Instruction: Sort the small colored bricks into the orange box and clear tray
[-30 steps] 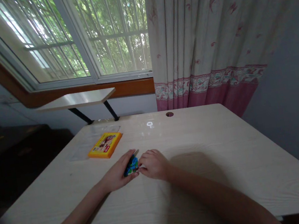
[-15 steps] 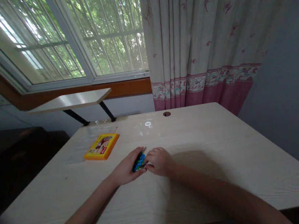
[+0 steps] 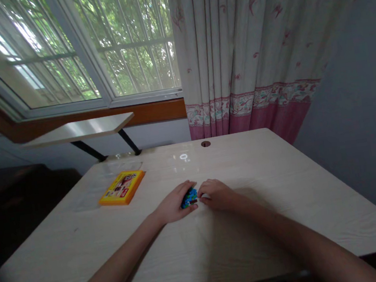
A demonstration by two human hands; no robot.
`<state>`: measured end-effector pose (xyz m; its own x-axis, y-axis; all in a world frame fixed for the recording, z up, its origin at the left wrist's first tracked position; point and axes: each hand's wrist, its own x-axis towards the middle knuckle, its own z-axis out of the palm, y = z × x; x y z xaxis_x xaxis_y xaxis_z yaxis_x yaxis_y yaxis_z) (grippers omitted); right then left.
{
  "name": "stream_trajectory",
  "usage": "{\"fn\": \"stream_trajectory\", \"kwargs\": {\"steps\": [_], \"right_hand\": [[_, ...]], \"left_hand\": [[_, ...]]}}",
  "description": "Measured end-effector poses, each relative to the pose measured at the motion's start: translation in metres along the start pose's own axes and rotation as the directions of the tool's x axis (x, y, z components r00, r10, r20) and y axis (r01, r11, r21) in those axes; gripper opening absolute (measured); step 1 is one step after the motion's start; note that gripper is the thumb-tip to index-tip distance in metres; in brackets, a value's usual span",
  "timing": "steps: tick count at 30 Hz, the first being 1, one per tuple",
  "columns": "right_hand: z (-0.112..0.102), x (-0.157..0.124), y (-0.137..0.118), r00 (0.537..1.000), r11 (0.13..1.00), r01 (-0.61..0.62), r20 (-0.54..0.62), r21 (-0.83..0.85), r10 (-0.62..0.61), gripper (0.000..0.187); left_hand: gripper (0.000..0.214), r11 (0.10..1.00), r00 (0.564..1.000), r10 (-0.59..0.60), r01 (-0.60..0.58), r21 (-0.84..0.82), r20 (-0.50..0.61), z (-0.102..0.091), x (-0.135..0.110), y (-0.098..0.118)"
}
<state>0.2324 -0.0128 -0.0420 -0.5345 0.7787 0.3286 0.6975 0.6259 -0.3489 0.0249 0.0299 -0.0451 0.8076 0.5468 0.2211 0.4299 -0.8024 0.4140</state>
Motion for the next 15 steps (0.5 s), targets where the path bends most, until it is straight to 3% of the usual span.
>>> {"fn": "stream_trajectory", "kwargs": {"steps": [5,15], "right_hand": [[-0.011,-0.006,0.014,0.999,0.998,0.012,0.042,0.054,-0.015,0.012],[-0.020,-0.022,0.038,0.995,0.994,-0.099,-0.027,0.045,0.100,0.015]], "left_hand": [[0.066,1.000,1.000,0.017,-0.017,-0.024,-0.010,0.005,0.013,0.005],[0.077,0.995,0.998,-0.006,-0.001,-0.099,-0.066,0.022,0.042,0.011]]}}
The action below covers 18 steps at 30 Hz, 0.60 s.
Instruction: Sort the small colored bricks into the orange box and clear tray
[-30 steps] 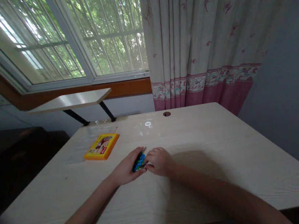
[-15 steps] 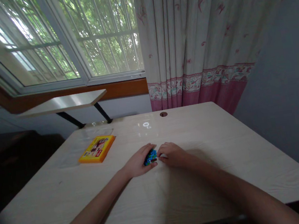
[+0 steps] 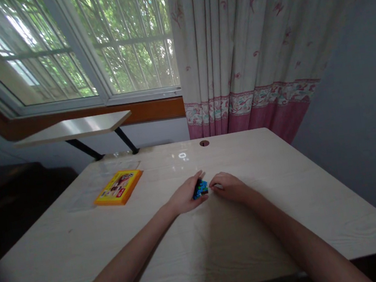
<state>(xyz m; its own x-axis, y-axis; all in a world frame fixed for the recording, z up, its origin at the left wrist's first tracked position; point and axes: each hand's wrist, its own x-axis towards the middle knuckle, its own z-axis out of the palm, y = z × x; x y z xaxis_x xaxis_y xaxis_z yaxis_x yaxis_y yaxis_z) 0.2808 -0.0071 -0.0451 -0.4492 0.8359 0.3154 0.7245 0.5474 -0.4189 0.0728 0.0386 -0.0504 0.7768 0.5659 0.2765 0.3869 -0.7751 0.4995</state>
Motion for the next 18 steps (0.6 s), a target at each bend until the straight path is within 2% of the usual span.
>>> {"fn": "stream_trajectory", "kwargs": {"steps": [5,10,14,18], "right_hand": [[-0.003,-0.004,0.003,0.999,0.999,-0.037,-0.015,0.003,0.037,0.016],[0.006,-0.004,0.004,0.996,0.999,-0.035,-0.077,0.014,0.036,0.019],[0.017,0.002,0.007,0.993,0.998,-0.041,-0.114,-0.042,0.036,0.027],[0.026,0.008,0.007,0.993,0.988,-0.074,-0.101,-0.138,0.060,0.031]], "left_hand": [[0.077,1.000,1.000,0.026,-0.026,-0.014,-0.008,-0.002,0.001,0.001],[0.079,0.997,0.999,0.051,-0.050,0.062,-0.007,-0.021,-0.009,-0.007],[0.086,0.988,0.997,-0.009,-0.004,0.157,0.080,-0.031,-0.019,-0.017],[0.096,0.972,0.984,-0.105,0.071,0.224,0.143,-0.025,-0.022,-0.018]]}}
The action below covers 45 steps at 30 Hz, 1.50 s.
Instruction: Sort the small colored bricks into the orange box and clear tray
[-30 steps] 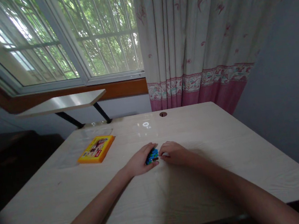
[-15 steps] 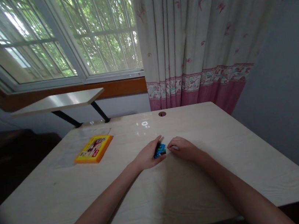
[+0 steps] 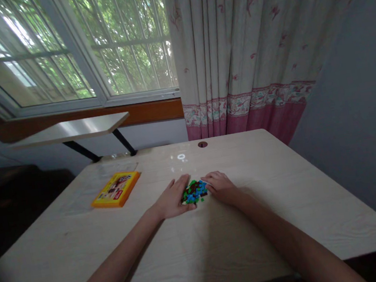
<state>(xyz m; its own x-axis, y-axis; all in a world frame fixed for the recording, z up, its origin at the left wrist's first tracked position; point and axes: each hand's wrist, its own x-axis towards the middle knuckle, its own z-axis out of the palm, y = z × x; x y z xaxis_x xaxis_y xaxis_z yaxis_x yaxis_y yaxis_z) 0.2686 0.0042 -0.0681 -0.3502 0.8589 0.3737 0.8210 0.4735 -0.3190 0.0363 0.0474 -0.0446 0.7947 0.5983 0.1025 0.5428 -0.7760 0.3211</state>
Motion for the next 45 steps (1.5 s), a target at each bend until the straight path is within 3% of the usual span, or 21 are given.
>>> {"fn": "stream_trajectory", "kwargs": {"steps": [7,22,35,40,45], "right_hand": [[0.002,-0.002,-0.005,1.000,1.000,-0.001,-0.013,-0.024,0.000,0.028],[-0.005,-0.011,-0.009,0.995,0.988,0.091,-0.041,0.121,-0.087,0.023],[-0.007,-0.012,-0.006,0.993,0.975,0.120,-0.038,0.187,-0.115,0.023],[-0.007,-0.012,-0.005,0.992,0.975,0.120,-0.049,0.187,-0.113,0.023],[-0.010,-0.012,-0.007,0.994,0.978,0.108,-0.028,0.180,-0.105,0.023]], "left_hand": [[0.101,0.999,1.000,0.031,-0.031,-0.010,0.003,0.009,0.007,0.009],[0.078,0.984,0.990,0.118,-0.127,-0.122,-0.080,0.013,0.007,0.025],[0.073,0.970,0.982,0.154,-0.171,-0.172,-0.108,0.013,0.005,0.027],[0.064,0.971,0.971,0.169,-0.194,-0.141,-0.170,0.002,0.002,0.023],[0.042,0.997,0.976,0.061,-0.071,-0.041,-0.209,-0.026,-0.020,0.000]]}}
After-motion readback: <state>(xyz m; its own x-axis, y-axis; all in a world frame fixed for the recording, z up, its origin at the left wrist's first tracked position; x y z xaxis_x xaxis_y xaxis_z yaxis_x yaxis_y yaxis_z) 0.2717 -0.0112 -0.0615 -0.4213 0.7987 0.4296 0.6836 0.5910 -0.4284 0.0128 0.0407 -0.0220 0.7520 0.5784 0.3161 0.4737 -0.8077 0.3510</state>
